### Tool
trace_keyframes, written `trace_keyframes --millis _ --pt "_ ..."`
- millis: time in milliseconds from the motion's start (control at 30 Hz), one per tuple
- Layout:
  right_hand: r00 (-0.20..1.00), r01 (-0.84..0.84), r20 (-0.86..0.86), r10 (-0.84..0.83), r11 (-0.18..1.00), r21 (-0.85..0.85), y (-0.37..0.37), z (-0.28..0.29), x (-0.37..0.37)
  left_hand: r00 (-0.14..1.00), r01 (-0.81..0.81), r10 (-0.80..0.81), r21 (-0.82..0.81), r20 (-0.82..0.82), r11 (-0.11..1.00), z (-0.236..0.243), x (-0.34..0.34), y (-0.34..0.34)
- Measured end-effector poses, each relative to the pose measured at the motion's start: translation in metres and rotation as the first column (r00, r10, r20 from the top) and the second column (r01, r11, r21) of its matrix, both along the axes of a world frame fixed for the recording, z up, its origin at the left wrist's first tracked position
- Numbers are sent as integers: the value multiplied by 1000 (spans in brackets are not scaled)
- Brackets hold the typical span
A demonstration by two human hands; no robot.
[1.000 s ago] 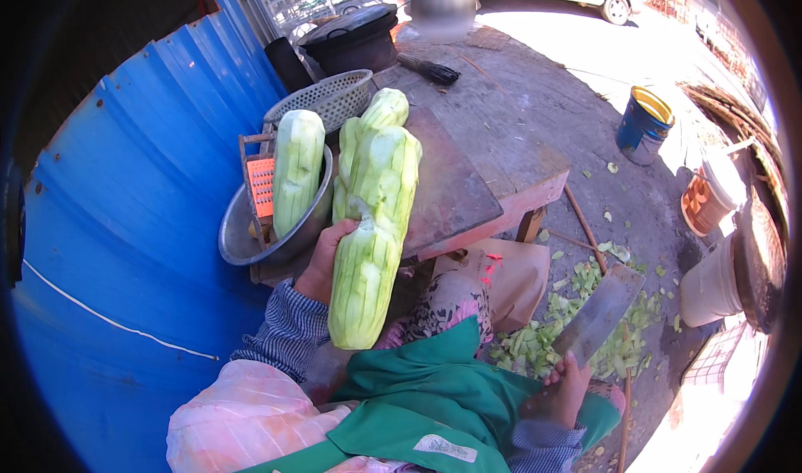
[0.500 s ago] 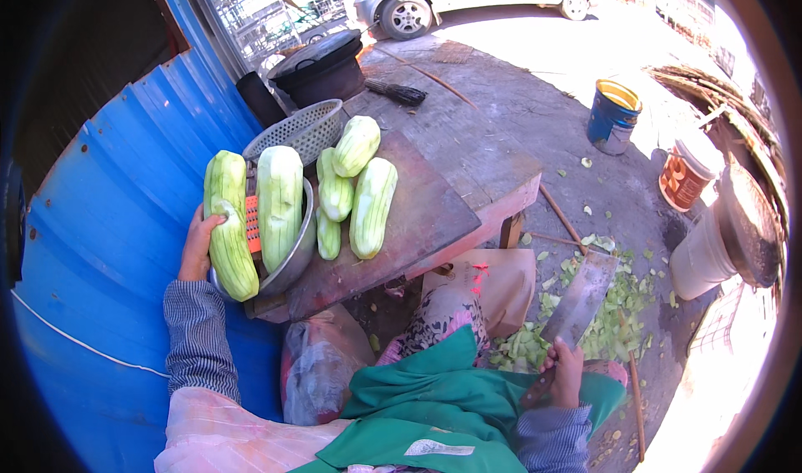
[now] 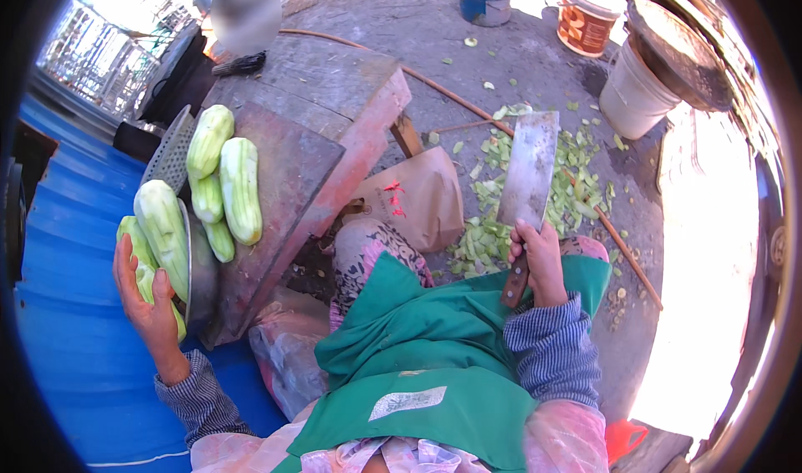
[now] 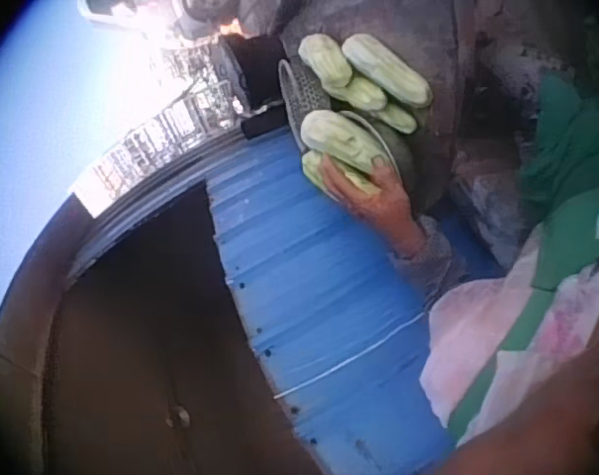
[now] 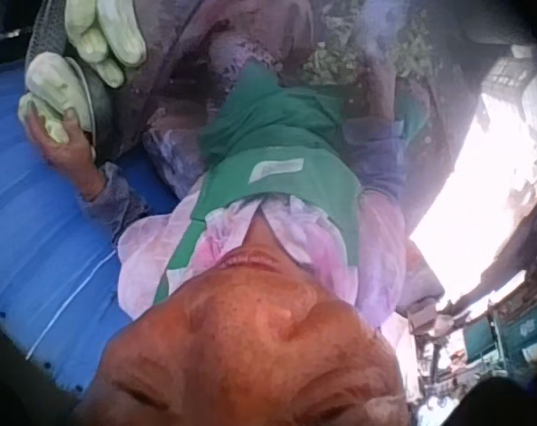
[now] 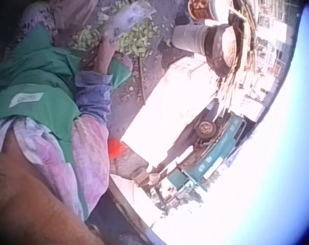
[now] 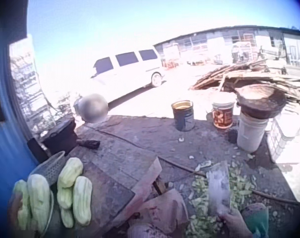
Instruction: The person peels a large green vegetable by hand using a cleaver, removing long strips of skin.
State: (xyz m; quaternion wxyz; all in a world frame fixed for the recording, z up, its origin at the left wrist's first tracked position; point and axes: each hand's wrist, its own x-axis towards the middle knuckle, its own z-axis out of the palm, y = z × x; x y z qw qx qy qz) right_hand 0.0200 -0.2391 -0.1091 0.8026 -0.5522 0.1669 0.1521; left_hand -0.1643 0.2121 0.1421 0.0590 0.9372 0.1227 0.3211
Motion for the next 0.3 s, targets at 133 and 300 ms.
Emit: trace_keyframes --millis 133,300 --pt "979 177 93 -181 983 45 -52 23 20 945 311 -326 -213 -38 926 -70 60 -58" --pt "870 469 40 -491 850 242 -122 9 20 728 520 -655 -459 -203 721 -139 141 -134"
